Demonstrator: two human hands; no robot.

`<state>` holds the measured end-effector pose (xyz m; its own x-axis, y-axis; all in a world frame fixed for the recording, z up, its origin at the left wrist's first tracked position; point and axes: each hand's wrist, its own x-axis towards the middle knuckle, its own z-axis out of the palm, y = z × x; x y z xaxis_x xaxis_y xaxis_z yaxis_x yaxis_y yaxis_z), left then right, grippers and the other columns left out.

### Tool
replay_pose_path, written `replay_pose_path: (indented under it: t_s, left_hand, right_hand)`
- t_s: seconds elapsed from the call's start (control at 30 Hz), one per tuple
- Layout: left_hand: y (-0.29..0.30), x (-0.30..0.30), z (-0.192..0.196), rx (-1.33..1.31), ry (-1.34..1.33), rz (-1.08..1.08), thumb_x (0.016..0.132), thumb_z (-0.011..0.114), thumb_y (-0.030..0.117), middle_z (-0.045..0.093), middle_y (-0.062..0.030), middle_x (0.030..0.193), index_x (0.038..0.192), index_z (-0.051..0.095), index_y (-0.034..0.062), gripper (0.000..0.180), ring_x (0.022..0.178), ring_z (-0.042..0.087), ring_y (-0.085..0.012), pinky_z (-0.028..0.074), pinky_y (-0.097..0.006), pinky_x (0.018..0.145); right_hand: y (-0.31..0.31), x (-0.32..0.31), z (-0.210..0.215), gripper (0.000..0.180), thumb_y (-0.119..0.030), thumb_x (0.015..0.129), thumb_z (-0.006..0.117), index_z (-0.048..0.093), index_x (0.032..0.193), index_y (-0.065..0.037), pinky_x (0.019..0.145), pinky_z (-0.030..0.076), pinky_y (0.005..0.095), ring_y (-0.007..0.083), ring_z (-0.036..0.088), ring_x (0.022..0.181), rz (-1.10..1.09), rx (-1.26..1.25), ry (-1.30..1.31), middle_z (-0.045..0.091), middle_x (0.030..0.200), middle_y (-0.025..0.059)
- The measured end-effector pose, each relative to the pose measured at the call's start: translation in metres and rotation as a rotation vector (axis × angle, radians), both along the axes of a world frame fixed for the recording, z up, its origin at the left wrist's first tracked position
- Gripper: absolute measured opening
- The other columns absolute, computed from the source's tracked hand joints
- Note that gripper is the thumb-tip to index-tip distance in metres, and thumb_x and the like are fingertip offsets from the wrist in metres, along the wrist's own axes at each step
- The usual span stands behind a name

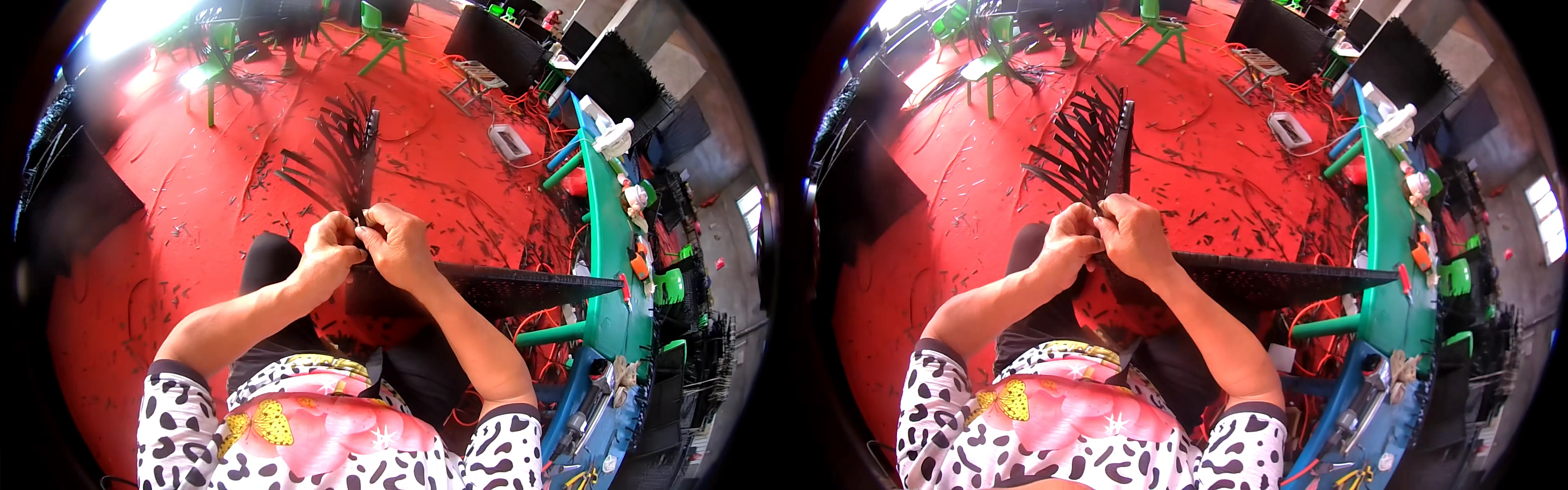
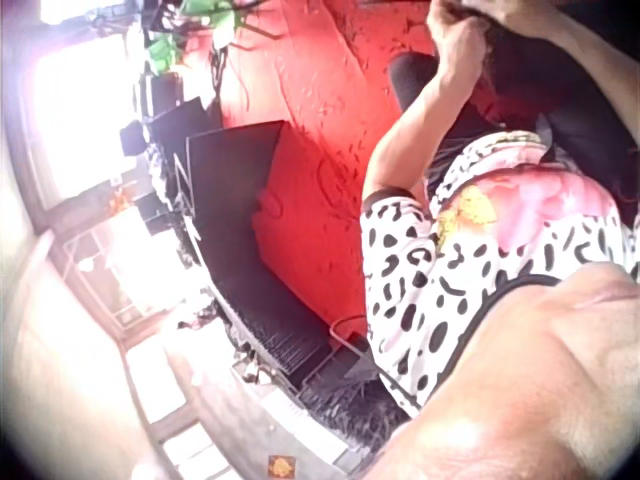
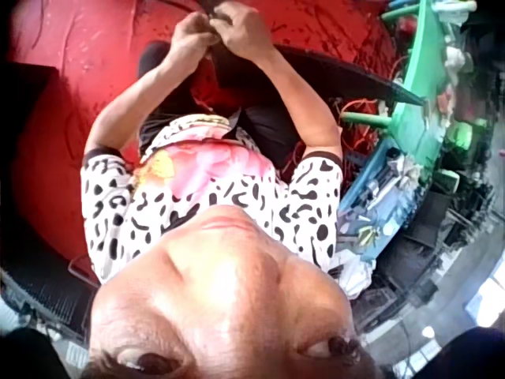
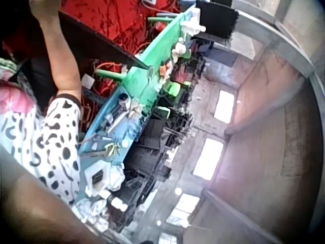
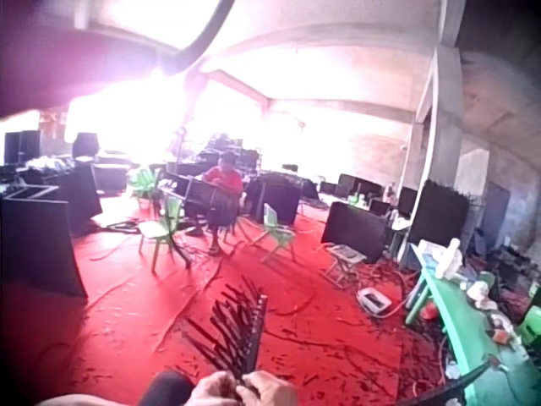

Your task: The person weaves black plastic straps through the frame of a chair by hand, using a small blade to trim the excess material.

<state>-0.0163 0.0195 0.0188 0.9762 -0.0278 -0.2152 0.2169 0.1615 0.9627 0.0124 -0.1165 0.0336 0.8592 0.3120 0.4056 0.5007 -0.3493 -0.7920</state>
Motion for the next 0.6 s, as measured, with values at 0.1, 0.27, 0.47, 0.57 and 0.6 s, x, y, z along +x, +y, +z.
replay_pose_path:
  t_s: [0.1,0.27,0.47,0.57,0.6]
  left_hand:
    - [0.004,0.005,-0.01,0.079,-0.005,-0.015,0.066,0.059,-0.006,0.054,-0.0027,0.071,0.084,0.052,0.0045,0.022,0.051,0.051,-0.0103,0.043,-0.022,0.039]
    - [0.004,0.001,0.008,-0.12,-0.081,-0.129,0.07,0.058,-0.004,0.051,-0.0007,0.074,0.087,0.052,0.0038,0.02,0.056,0.052,-0.0092,0.047,-0.022,0.045]
    - [0.013,0.0,0.005,-0.212,-0.033,-0.179,0.073,0.056,-0.005,0.048,0.0011,0.074,0.094,0.053,0.0029,0.022,0.056,0.048,-0.0071,0.048,-0.023,0.051]
    - [0.013,-0.005,0.0,-0.273,-0.04,-0.177,0.079,0.057,-0.001,0.048,0.0023,0.071,0.092,0.053,0.0025,0.014,0.055,0.047,-0.0059,0.047,-0.022,0.049]
    - [0.011,-0.005,-0.002,-0.284,-0.065,-0.158,0.082,0.057,0.002,0.048,0.0029,0.069,0.091,0.054,0.0023,0.01,0.054,0.046,-0.0052,0.046,-0.022,0.048]
  right_hand:
    - [-0.001,0.004,-0.01,0.009,-0.002,0.076,0.063,0.055,0.077,0.001,0.056,0.042,0.0317,0.0171,0.051,0.059,0.043,0.026,-0.009,0.054,0.066,0.0126]
    - [-0.012,0.019,-0.008,0.008,-0.006,0.069,0.059,0.054,0.068,0.001,0.053,0.042,0.0343,0.0218,0.056,0.057,0.123,0.115,0.156,0.054,0.061,0.0151]
    - [-0.02,0.023,0.003,0.017,-0.001,0.069,0.061,0.06,0.086,0.001,0.064,0.047,0.0238,0.0097,0.058,0.07,0.31,0.21,0.524,0.062,0.077,0.0025]
    - [-0.022,0.023,0.005,0.024,0.0,0.068,0.063,0.059,0.092,0.002,0.067,0.047,0.0238,0.0101,0.058,0.073,0.331,0.211,0.538,0.062,0.083,0.0037]
    - [-0.023,0.023,0.003,0.029,0.001,0.067,0.064,0.058,0.095,0.002,0.07,0.048,0.0241,0.0105,0.058,0.075,0.358,0.229,0.558,0.061,0.084,0.0042]
